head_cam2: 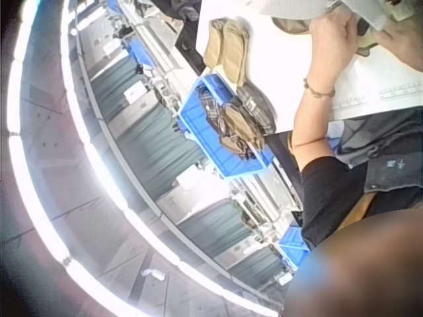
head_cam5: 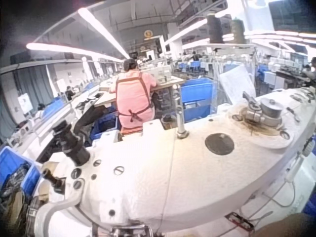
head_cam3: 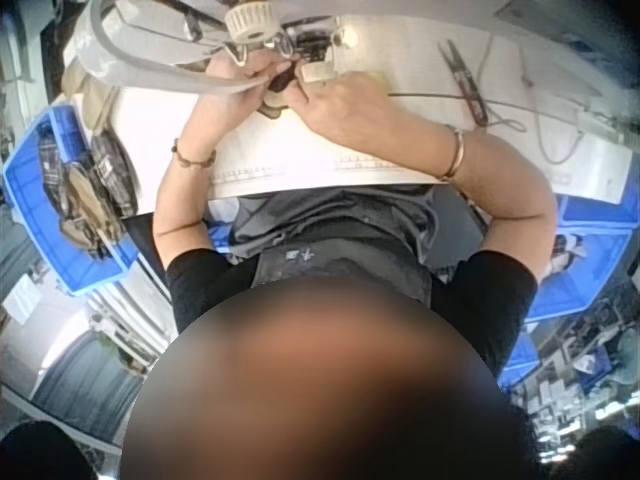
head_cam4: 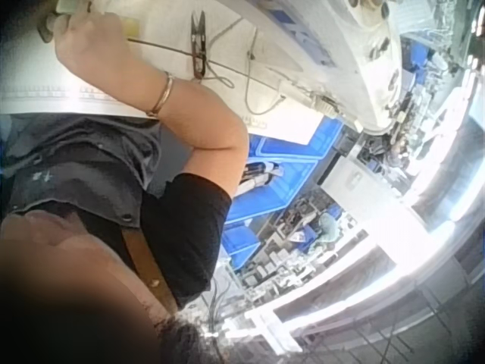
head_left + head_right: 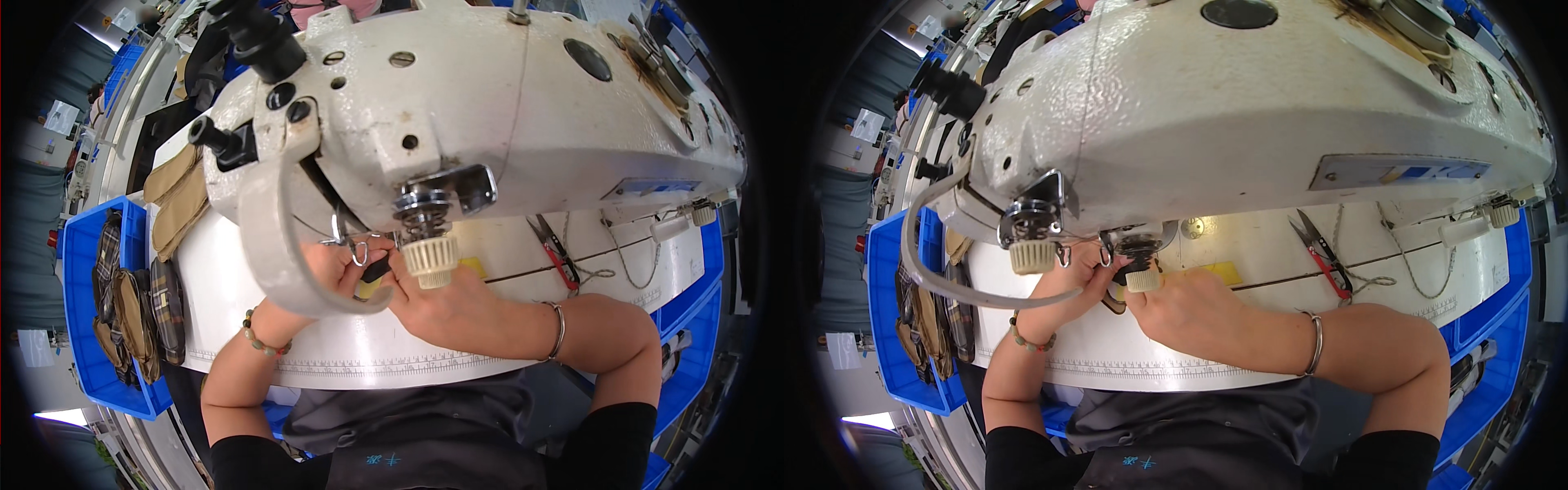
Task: Using an industrial sewing machine to stitch together the upper fabric components of a shoe.
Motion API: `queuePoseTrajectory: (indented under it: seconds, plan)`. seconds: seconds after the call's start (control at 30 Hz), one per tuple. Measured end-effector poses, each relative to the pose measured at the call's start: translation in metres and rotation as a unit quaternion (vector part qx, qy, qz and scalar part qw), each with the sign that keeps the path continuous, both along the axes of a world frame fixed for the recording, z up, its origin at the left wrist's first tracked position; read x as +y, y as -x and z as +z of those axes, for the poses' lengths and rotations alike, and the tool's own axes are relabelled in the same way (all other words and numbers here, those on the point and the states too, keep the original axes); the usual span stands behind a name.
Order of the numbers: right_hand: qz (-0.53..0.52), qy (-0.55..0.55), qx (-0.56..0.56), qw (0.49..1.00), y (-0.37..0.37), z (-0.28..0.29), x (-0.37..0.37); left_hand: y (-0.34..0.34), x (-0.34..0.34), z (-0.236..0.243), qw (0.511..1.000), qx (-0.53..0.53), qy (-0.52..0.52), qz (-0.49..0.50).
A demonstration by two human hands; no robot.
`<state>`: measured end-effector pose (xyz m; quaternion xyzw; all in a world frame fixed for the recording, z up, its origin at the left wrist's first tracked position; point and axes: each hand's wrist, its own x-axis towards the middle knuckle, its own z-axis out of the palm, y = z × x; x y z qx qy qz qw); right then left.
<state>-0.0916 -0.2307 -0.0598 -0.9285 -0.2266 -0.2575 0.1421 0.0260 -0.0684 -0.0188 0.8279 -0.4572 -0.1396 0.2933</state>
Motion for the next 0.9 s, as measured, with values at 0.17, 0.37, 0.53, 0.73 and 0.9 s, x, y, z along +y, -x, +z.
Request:
queuePoseTrajectory:
  seconds: [0.17,0.37,0.53,0.73,0.9]
  plan:
    - [0.001,0.007,0.012,1.0,0.002,-0.001,-0.002,0.002,-0.002,0.002,0.999,-0.032,-0.005,-0.013]
    - [0.0,0.038,0.016,0.999,0.0,0.005,-0.005,0.005,-0.004,-0.003,0.995,-0.093,-0.007,0.021]
    - [-0.016,0.059,0.008,0.998,-0.002,0.009,-0.007,0.006,-0.004,-0.009,0.984,-0.171,-0.033,0.032]
    - [-0.014,0.057,0.022,0.998,-0.003,0.01,-0.01,0.009,-0.004,-0.009,0.989,-0.14,0.03,0.032]
    - [0.011,-0.026,0.001,1.0,-0.008,0.0,-0.014,0.023,0.003,0.006,0.956,-0.281,-0.084,-0.008]
